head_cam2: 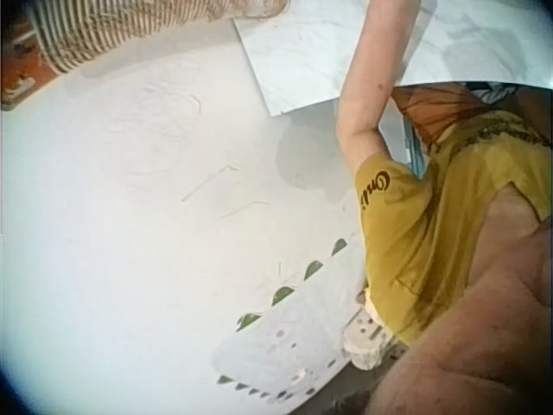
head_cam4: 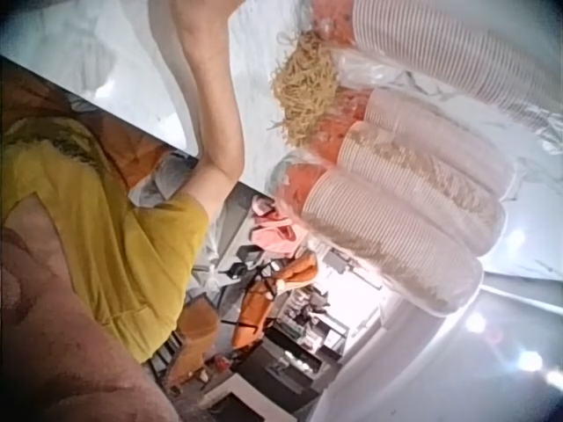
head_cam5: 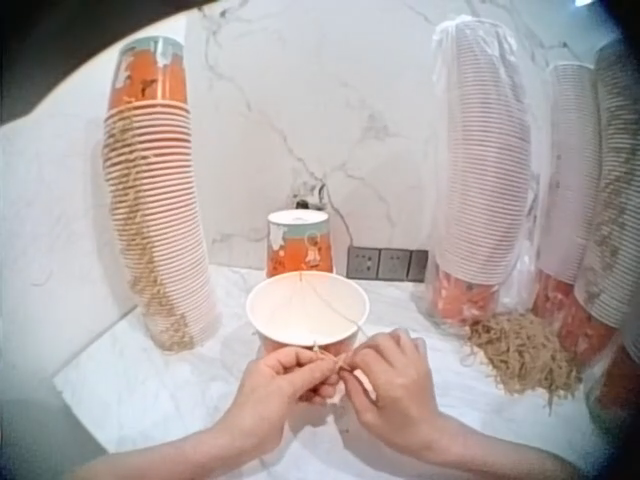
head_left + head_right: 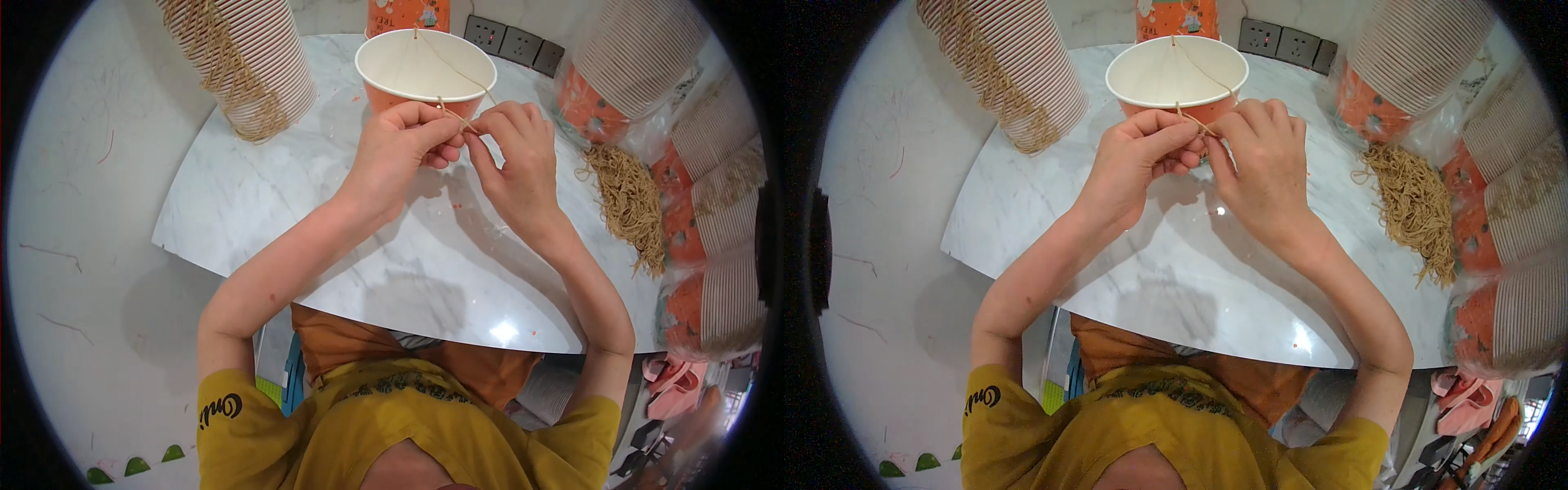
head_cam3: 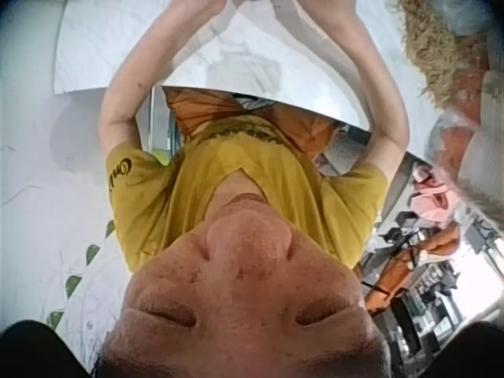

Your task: Bundling stacks of paper cups using rubber bands.

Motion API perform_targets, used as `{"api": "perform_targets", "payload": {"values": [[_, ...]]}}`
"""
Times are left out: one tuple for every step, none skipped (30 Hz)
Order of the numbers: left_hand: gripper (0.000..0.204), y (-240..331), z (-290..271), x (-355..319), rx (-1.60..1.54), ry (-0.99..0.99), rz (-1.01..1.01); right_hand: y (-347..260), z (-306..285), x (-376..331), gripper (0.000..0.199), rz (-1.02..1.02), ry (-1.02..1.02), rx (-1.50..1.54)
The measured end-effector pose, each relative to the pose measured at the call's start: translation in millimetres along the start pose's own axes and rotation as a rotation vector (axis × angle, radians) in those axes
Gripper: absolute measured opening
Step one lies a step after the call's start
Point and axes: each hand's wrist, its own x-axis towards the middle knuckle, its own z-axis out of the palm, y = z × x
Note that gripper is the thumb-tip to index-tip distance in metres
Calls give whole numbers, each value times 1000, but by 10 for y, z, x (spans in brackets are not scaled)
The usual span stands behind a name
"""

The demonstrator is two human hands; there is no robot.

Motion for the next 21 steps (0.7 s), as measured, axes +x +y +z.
{"api": "perform_targets", "payload": {"values": [[13,-3,-5,7,-19,7,-3,18,-7,9,15,-1,15,-6],[13,-8,-13,12,-37,16,-5,28,-9,18,15,-3,29,-11],[13,-21,-18,16,-37,15,-4,25,-20,27,15,-4,31,-12],[13,-39,-22,19,-62,37,26,14,-39,34,15,32,-5,4],[13,-56,-11,28,-89,55,54,11,-62,29,16,70,-42,15],[13,-66,3,34,-91,50,53,-2,-61,18,16,71,-42,9],[13,-75,16,38,-100,64,62,-28,-42,6,16,77,-29,35],[12,-80,21,41,-108,80,72,-52,-21,-2,16,82,-15,63],[12,-103,16,50,-109,78,73,-66,-6,-10,16,81,-14,61],[12,-140,4,63,-118,66,93,-77,7,-17,16,12,-4,30],[11,-149,3,70,-128,53,112,-88,9,-24,17,-57,5,-1],[11,-152,-1,71,-129,51,112,-110,-16,-20,17,-93,-14,-61],[12,-150,-3,68,-179,55,104,-103,-7,-18,17,-93,-15,-63],[12,-142,-5,65,-229,58,96,-96,6,-24,17,-107,5,-53],[12,-127,-26,68,-229,57,96,-87,21,-33,17,-121,23,-42],[12,-108,-61,71,-286,22,54,-64,47,-50,17,-121,23,-43],[13,-98,-93,72,-343,-13,11,-40,82,-66,17,-72,41,12],[13,-98,-112,72,-344,-12,11,-30,105,-72,16,-23,58,68],[13,-100,-130,70,-358,-37,-7,-40,115,-74,16,-24,56,68],[13,-106,-146,68,-374,-61,-25,-69,118,-69,16,57,69,192],[13,-109,-156,59,-377,-59,-25,-99,118,-62,16,139,82,315]]}}
